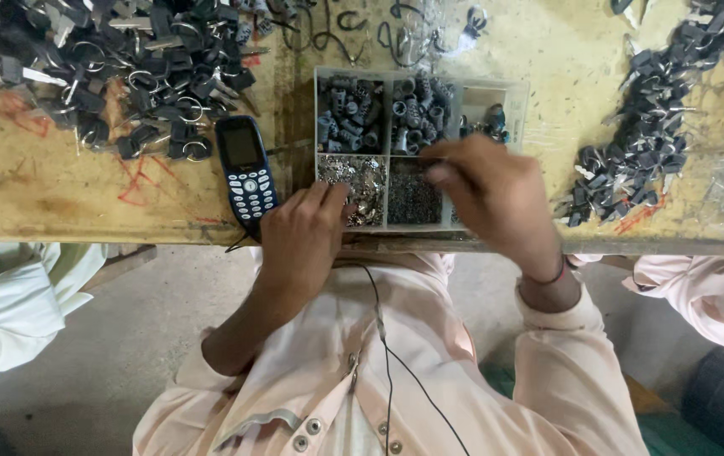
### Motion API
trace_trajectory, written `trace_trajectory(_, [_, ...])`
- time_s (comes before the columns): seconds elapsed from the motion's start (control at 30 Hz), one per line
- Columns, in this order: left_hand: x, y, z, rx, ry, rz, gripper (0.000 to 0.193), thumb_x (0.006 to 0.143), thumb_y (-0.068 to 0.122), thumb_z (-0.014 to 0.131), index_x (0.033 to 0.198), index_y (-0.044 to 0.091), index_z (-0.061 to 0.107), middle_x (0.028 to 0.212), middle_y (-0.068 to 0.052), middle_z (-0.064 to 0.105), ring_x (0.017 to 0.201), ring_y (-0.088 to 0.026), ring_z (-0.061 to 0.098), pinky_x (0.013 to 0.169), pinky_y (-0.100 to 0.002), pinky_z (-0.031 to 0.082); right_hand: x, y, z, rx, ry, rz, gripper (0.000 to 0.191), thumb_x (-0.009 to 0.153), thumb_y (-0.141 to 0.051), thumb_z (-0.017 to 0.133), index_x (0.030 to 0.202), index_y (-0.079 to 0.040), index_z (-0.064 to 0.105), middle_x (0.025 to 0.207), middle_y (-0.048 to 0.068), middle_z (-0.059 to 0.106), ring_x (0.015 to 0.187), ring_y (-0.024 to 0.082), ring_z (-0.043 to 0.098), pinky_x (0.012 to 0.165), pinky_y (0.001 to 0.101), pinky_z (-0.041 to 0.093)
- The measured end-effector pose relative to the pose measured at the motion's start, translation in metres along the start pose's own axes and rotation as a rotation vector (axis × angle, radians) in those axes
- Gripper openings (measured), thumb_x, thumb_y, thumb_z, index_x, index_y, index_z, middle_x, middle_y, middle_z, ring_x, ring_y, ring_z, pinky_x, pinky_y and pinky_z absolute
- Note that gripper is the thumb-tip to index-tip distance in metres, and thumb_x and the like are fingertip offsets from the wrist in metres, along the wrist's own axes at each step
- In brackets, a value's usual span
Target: The person sits at a workbench and assembles keychains by hand, threading split rings through plastic key heads and pressing parts together. They place finished pieces aside and pick new components from a compartment tray, occasionally sorting small metal parts into the tray's sections.
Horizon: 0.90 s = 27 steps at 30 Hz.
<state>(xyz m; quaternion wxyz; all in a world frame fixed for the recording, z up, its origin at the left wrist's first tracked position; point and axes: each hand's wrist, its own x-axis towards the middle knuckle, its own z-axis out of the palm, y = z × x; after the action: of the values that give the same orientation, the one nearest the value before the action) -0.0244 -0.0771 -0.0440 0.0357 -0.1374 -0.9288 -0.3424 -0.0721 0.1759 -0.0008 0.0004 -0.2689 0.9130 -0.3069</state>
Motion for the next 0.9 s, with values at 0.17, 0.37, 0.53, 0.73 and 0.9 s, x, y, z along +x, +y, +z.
trace_trajectory(0.17, [0.005, -0.008, 0.011, 0.111, -0.047, -0.010, 0.009, 0.093, 0.011, 0.069, 0.092, 0.008, 0.061, 0.091, -0.006, 0.064, 0.082, -0.024, 0.070, 0.064, -0.039, 0.055, 0.005, -0.010, 0.025, -0.225, -0.237, -0.055, 0.015, 0.091, -0.018, 0.070, 0.097, -0.006, 0.062, 0.091, 0.010, 0.056, 0.086, 0.031, 0.063, 0.070, 0.0435, 0.051])
trace_trajectory(0.37, [0.002, -0.010, 0.007, 0.148, -0.073, 0.067, 0.012, 0.094, 0.015, 0.069, 0.094, 0.009, 0.059, 0.093, -0.008, 0.062, 0.081, -0.024, 0.070, 0.064, -0.038, 0.055, -0.003, -0.002, 0.031, -0.206, -0.237, -0.024, 0.016, 0.094, -0.018, 0.070, 0.099, -0.007, 0.060, 0.091, 0.010, 0.056, 0.085, 0.031, 0.062, 0.069, 0.0446, 0.050])
trace_trajectory(0.53, [-0.003, -0.008, 0.003, -0.024, 0.019, 0.057, 0.012, 0.097, 0.006, 0.068, 0.106, 0.006, 0.060, 0.097, -0.009, 0.065, 0.080, -0.024, 0.071, 0.063, -0.036, 0.056, -0.009, -0.001, 0.031, 0.009, -0.228, 0.109, 0.017, 0.094, -0.005, 0.069, 0.107, -0.002, 0.060, 0.097, 0.012, 0.059, 0.079, 0.031, 0.065, 0.064, 0.0424, 0.050])
trace_trajectory(0.73, [-0.006, -0.012, 0.008, -0.404, 0.033, -0.078, 0.016, 0.093, 0.004, 0.078, 0.099, 0.003, 0.063, 0.094, -0.008, 0.070, 0.076, -0.025, 0.071, 0.064, -0.035, 0.054, -0.021, 0.010, 0.036, 0.402, -0.101, 0.278, 0.014, 0.098, 0.002, 0.071, 0.109, -0.001, 0.064, 0.110, 0.008, 0.063, 0.085, 0.017, 0.063, 0.069, 0.0289, 0.051])
trace_trajectory(0.9, [-0.003, 0.004, 0.021, -0.615, 0.099, -0.065, 0.015, 0.092, -0.001, 0.078, 0.106, 0.004, 0.074, 0.096, -0.008, 0.072, 0.083, -0.019, 0.073, 0.071, -0.031, 0.058, -0.044, 0.016, 0.043, 1.090, -0.080, 0.545, 0.008, 0.104, -0.005, 0.065, 0.109, 0.000, 0.061, 0.119, 0.006, 0.057, 0.082, 0.008, 0.057, 0.066, 0.0227, 0.049])
